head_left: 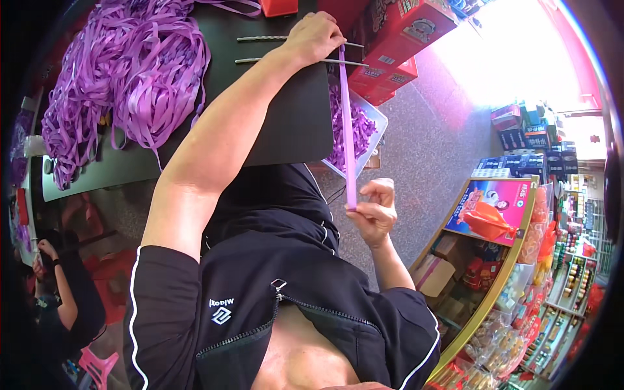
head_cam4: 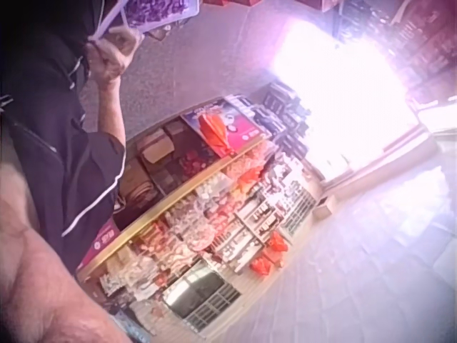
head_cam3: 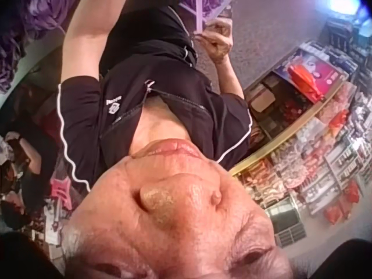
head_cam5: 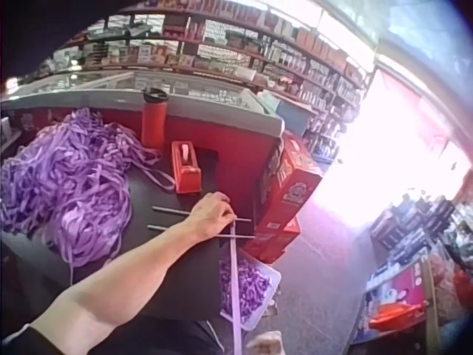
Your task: Sorting and aligning purple ribbons using metal rods on a workbench.
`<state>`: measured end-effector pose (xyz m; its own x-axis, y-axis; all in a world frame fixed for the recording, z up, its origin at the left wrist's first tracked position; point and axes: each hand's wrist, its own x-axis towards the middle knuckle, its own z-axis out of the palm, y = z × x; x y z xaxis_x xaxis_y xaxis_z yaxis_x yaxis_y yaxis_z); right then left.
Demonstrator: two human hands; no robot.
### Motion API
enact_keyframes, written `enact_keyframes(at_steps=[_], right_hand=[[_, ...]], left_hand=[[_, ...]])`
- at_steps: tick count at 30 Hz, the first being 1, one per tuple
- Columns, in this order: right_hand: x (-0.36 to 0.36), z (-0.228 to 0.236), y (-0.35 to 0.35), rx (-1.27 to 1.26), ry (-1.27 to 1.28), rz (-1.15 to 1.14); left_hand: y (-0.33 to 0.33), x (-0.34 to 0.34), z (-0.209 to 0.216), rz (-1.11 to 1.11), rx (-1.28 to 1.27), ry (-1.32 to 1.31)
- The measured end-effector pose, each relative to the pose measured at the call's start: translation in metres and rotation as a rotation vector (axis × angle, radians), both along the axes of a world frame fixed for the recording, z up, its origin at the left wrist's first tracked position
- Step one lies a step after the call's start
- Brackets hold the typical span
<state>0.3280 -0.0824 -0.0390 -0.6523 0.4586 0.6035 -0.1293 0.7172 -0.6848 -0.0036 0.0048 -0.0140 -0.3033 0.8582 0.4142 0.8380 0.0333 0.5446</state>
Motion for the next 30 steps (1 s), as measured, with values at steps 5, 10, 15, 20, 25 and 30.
enact_keyframes(at_steps=[5,10,15,20,25,30], right_hand=[[-0.032,0.055,0.024,0.022,0.208,0.146],[-0.076,0.112,0.059,0.056,0.338,0.295],[-0.118,0.164,0.064,0.004,0.204,0.279],[-0.11,0.167,0.049,0.108,-0.07,0.385],[-0.049,0.115,0.029,-0.129,-0.163,0.318],[-0.002,0.052,-0.004,-0.466,-0.157,0.141]], left_hand=[[0.0,-0.001,-0.001,0.006,0.003,0.009],[-0.002,-0.002,0.001,0.018,0.012,0.002],[0.003,0.001,-0.002,0.019,0.045,0.009],[0.002,0.0,-0.007,0.031,0.065,-0.008],[0.001,0.002,-0.004,0.042,0.03,0.002],[0.004,-0.004,-0.007,0.047,0.019,0.028]])
